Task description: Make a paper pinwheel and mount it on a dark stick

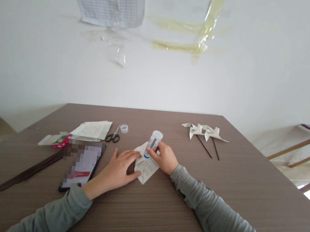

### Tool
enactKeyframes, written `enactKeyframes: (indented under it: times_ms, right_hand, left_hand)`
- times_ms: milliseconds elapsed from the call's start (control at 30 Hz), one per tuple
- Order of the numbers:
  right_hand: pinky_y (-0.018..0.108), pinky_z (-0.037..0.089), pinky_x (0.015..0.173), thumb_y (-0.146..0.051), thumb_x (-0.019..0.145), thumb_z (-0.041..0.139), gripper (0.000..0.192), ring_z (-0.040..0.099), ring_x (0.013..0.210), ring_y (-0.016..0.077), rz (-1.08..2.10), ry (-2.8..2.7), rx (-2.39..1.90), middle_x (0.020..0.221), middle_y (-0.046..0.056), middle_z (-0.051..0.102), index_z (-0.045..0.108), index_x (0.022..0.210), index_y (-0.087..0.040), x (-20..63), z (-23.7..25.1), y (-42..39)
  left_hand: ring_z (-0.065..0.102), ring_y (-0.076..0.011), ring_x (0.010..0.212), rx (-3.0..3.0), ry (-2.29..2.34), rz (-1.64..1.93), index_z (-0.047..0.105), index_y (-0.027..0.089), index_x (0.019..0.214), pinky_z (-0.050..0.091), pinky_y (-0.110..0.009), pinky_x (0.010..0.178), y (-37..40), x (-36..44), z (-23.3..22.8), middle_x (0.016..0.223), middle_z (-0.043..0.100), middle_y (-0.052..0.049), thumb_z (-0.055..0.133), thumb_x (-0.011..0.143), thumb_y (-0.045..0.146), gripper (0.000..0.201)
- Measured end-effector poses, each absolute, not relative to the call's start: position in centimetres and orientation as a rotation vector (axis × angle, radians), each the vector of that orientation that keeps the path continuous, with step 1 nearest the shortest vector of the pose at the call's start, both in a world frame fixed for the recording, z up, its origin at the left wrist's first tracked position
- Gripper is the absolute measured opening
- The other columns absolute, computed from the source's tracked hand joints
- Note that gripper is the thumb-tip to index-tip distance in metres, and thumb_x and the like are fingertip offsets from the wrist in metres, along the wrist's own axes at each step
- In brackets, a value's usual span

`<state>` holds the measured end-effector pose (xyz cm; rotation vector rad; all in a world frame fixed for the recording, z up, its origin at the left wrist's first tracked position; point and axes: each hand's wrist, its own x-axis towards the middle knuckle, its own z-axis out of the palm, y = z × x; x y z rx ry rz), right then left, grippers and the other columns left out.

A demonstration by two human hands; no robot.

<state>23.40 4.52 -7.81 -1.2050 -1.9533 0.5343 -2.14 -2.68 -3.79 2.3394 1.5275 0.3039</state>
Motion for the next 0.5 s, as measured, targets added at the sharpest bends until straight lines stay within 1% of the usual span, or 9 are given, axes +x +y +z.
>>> enactKeyframes:
  times_ms: [100,233,367,500]
  right_hand:
    - [0.04,0.066,0.077,-0.06,0.115,0.081,0.037,0.081,0.082,0.0284,0.494,-2.029,-1.232,0.092,0.006,0.087,0.076,0.099,-0.026,23.13,-7.68,4.42]
    - [0.039,0.065,0.078,-0.056,0.115,0.085,0.035,0.08,0.081,0.0286,0.415,-2.108,-1.259,0.089,0.004,0.083,0.073,0.097,-0.029,22.84,-7.66,4.2]
    - [0.039,0.065,0.08,-0.056,0.115,0.088,0.037,0.082,0.083,0.0293,0.354,-2.151,-1.257,0.088,0.005,0.082,0.073,0.095,-0.029,22.65,-7.53,3.96]
    - [0.041,0.067,0.084,-0.06,0.117,0.085,0.04,0.084,0.087,0.0306,0.326,-2.179,-1.236,0.091,0.006,0.083,0.073,0.095,-0.029,22.71,-7.32,3.75]
  left_hand:
    - [0.06,-0.0486,0.178,2.345,1.526,0.305,0.078,0.033,0.164,0.017,-0.099,0.151,-2.7,-1.98,-3.76,0.18,0.077,-0.016,0.087,0.11,0.034,0.055]
    - [0.062,-0.0488,0.177,2.353,1.534,0.317,0.077,0.031,0.163,0.018,-0.099,0.151,-2.77,-1.82,-3.7,0.179,0.077,-0.016,0.087,0.11,0.031,0.054]
    - [0.061,-0.0479,0.178,2.331,1.557,0.292,0.076,0.033,0.165,0.018,-0.099,0.152,-2.85,-1.66,-3.38,0.181,0.076,-0.015,0.089,0.109,0.031,0.057]
    - [0.06,-0.0488,0.178,2.33,1.574,0.287,0.076,0.033,0.165,0.018,-0.099,0.151,-2.89,-1.59,-3.18,0.182,0.075,-0.015,0.089,0.109,0.034,0.058]
